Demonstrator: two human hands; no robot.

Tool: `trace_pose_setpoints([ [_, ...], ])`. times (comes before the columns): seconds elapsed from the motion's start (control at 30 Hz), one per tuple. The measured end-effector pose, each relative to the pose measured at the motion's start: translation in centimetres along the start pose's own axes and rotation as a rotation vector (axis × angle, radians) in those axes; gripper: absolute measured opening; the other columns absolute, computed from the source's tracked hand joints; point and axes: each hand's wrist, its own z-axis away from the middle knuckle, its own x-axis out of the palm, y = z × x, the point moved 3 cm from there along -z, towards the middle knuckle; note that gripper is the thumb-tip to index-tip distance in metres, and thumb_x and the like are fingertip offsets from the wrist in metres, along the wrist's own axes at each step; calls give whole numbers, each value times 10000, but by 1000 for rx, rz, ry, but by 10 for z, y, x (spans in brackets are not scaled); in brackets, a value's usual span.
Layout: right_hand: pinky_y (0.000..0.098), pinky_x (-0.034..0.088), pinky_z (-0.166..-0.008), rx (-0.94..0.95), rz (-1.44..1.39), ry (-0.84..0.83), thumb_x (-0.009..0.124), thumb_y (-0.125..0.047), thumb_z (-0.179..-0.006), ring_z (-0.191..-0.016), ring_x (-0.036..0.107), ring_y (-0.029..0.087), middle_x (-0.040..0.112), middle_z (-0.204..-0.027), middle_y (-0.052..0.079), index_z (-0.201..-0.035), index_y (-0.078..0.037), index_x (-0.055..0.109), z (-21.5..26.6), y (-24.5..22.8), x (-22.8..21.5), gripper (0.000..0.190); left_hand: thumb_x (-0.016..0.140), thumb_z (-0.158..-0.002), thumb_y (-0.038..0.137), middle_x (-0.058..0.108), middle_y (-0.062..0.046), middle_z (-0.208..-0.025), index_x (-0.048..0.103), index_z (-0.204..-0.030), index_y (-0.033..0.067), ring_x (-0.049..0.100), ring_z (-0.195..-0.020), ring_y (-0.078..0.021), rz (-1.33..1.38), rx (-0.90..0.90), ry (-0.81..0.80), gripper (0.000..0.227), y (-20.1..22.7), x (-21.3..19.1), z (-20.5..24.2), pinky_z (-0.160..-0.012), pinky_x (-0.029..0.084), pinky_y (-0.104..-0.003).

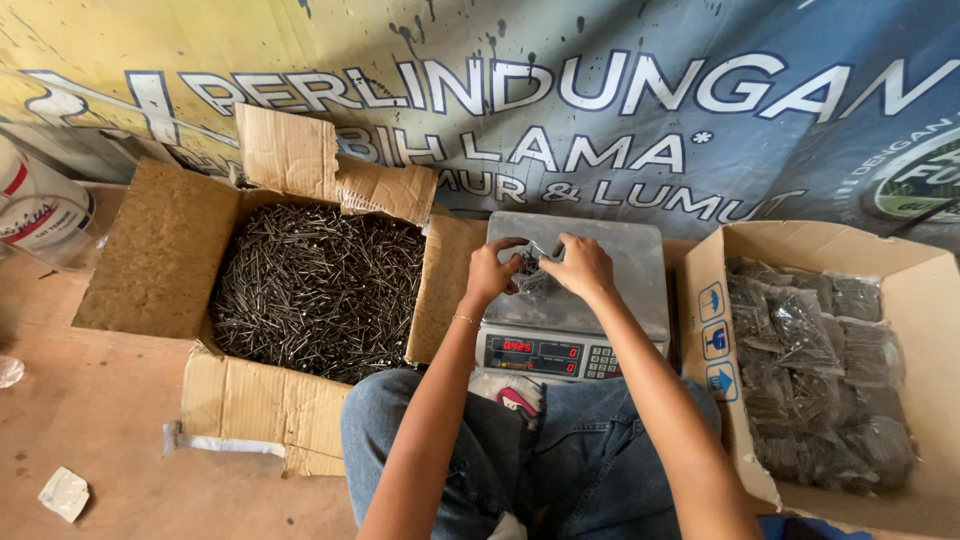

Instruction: The person scoops nails from a large cardboard box into a small plastic bag, weighs the bag on a digital scale, and then seals it with a pink handheld sealer. The sealed bag is then placed into a second cardboard box.

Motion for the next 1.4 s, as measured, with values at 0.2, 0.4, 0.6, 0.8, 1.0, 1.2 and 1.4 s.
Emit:
trace_pose_setpoints([
  [0.2,492,522,-755,-19,-40,27,621,-474,-748,-919,639,360,667,-898,150,-896,-109,653,1,-5,6,395,544,-796,137,570,-123,-420,688,-1024,195,623,-406,-193,24,53,35,276,-11,-4,-1,-455,538,-235],
  [0.4,476,538,-757,-48,60,14,652,-314,-767,-921,647,350,684,-870,128,-888,-107,688,-10,15,37,242,491,-747,-55,586,-163,-920,695,-1002,100,636,-486,-259,82,213,88,361,-7,0,10,-485,573,-271],
  [0.6,462,531,-772,-10,-114,165,627,-253,-787,-924,638,343,687,-870,124,-905,-120,711,-47,58,51,197,616,-763,116,580,-111,-907,724,-899,174,644,-517,-230,-116,144,157,183,-7,6,4,-446,579,-259],
  [0.8,471,522,-743,-54,-191,164,636,-221,-756,-861,641,370,679,-789,144,-861,-105,717,-45,52,40,176,670,-707,126,681,-68,-734,724,-905,233,678,-687,-195,-241,111,165,232,-58,28,-49,-682,570,-311],
  [1.0,286,485,-408,55,-648,126,666,-114,-746,-499,627,215,665,-707,181,-898,27,680,-36,74,30,208,589,-727,154,660,-54,-585,723,-918,189,674,-660,-253,-118,55,146,236,-12,32,-28,-678,525,-358],
  [1.2,408,532,-715,40,-354,184,692,-258,-740,-827,658,310,689,-802,115,-920,-104,715,-57,74,60,238,610,-710,179,682,-119,-778,727,-905,234,662,-787,-292,-151,24,183,234,-53,39,-57,-701,535,-417],
  [1.4,380,551,-680,68,-265,174,671,-257,-712,-677,673,238,682,-712,78,-873,-119,720,-27,52,12,217,591,-707,225,629,-38,-528,709,-967,236,669,-678,-255,-69,18,130,285,-17,48,-34,-684,498,-381],
])
